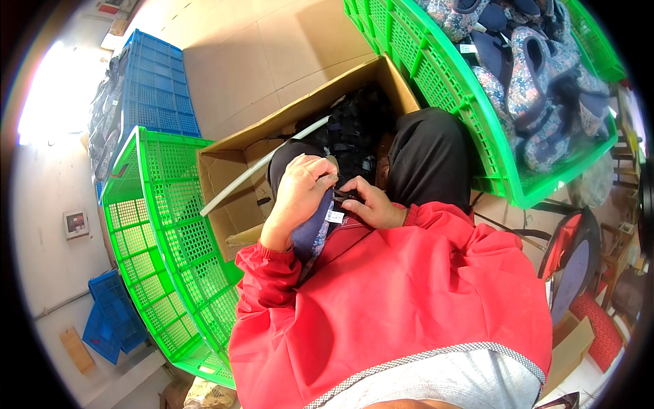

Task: The person sits on the floor and uses a small blade to trim loose threads and excess material from the edges of patterned slippers. They handle the slippers one at a time, picking them from a green crate, trimming them, and placing them into a cardboard box.

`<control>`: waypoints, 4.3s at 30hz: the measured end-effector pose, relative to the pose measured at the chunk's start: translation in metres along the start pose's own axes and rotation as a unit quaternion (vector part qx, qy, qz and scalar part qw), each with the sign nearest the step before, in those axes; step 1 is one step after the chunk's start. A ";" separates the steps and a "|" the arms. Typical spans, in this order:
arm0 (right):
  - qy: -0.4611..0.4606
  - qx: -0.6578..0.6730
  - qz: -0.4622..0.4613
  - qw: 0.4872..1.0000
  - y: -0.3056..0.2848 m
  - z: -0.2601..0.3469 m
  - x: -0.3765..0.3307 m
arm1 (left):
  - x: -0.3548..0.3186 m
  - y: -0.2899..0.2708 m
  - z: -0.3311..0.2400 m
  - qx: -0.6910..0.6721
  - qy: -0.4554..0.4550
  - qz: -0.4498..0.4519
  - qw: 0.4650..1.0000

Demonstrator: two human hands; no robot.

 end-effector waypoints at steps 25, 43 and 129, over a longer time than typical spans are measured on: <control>0.047 0.033 -0.023 0.998 0.001 0.002 0.002 | 0.004 0.006 -0.004 0.024 -0.014 -0.019 0.999; 0.228 0.405 -0.142 0.874 -0.010 0.024 0.010 | 0.036 -0.051 0.047 0.137 -0.135 -0.200 0.961; 0.059 -0.182 0.009 0.982 0.056 0.067 0.073 | -0.097 0.025 -0.006 0.248 -0.161 -0.318 0.901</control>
Point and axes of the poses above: each hand's wrist, its own x-axis towards the middle knuckle, its own y-axis out of the palm, z = x × y, the point moved 2 cm from there along x, towards the middle knuckle, and after that the axes turned 7 degrees about x, right-handed, at the moved point
